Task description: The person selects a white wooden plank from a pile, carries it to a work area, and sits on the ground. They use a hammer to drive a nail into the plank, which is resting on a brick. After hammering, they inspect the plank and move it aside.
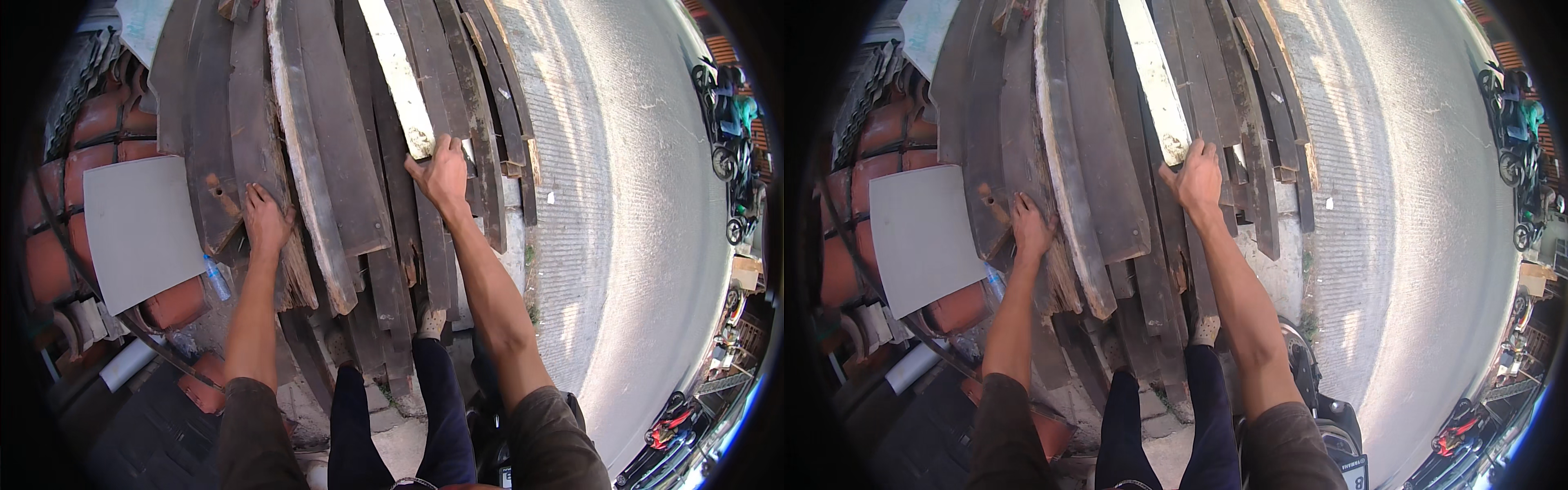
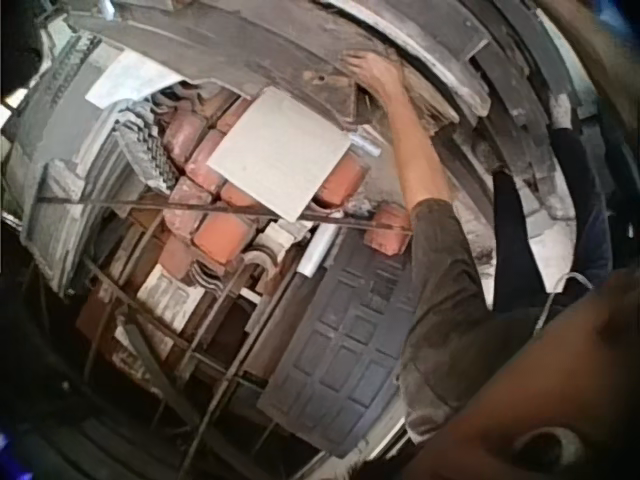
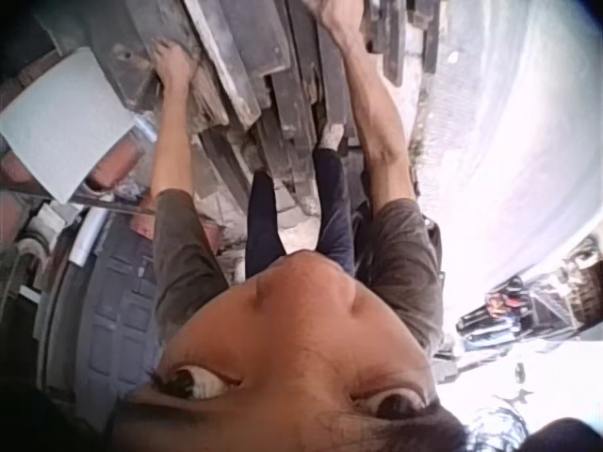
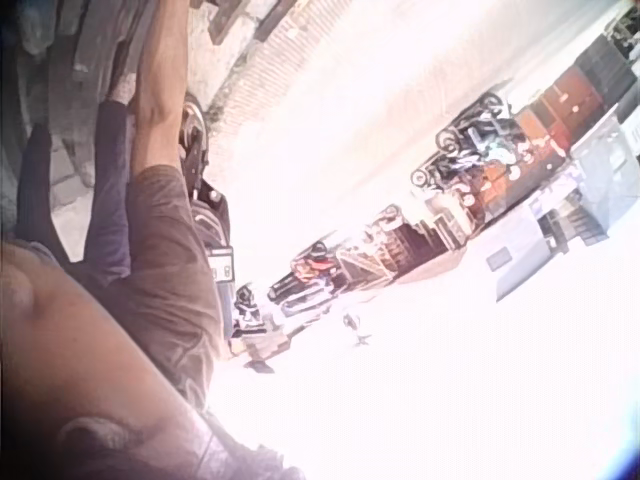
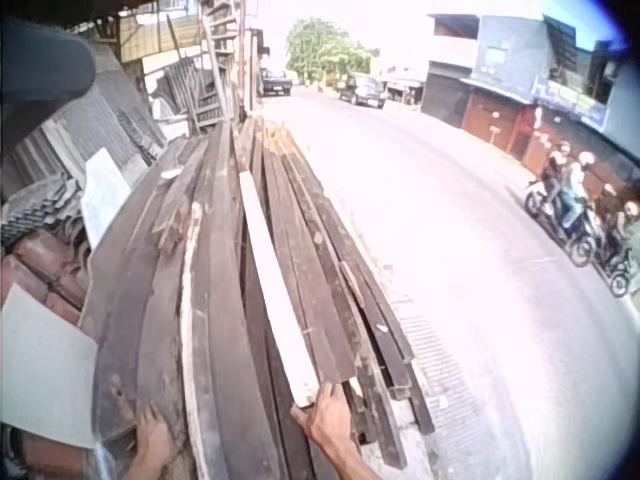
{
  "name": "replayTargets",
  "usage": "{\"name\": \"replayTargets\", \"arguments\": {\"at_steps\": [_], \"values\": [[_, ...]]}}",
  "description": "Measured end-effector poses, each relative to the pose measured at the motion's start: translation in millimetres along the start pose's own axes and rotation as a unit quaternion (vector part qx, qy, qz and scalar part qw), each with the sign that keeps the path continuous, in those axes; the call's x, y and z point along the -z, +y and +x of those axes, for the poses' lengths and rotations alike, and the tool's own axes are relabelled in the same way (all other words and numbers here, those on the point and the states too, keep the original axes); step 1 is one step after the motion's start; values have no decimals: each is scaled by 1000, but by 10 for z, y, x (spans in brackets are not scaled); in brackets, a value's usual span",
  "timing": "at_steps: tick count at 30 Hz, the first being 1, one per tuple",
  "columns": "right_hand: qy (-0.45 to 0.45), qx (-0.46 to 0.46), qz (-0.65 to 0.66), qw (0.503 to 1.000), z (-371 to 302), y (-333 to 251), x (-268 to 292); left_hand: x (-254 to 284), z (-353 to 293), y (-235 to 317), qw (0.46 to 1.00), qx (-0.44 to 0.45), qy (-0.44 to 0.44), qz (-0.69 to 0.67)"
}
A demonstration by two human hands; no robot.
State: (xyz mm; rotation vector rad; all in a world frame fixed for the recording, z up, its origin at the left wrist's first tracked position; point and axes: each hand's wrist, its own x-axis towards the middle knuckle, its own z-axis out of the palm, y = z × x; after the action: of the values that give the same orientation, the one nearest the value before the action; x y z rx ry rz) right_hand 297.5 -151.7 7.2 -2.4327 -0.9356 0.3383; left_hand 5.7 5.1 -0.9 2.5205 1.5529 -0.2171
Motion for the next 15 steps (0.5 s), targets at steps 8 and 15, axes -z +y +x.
{"name": "replayTargets", "arguments": {"at_steps": [8, 15], "values": [[4, -36, 25, 999, -1935, 97, 503, 92, 55, -2, 999, -24, -33, -36], [-58, -85, 135, 986, -3722, -124, 1054, 298, -575, -393, 955, -28, 95, -279]]}}
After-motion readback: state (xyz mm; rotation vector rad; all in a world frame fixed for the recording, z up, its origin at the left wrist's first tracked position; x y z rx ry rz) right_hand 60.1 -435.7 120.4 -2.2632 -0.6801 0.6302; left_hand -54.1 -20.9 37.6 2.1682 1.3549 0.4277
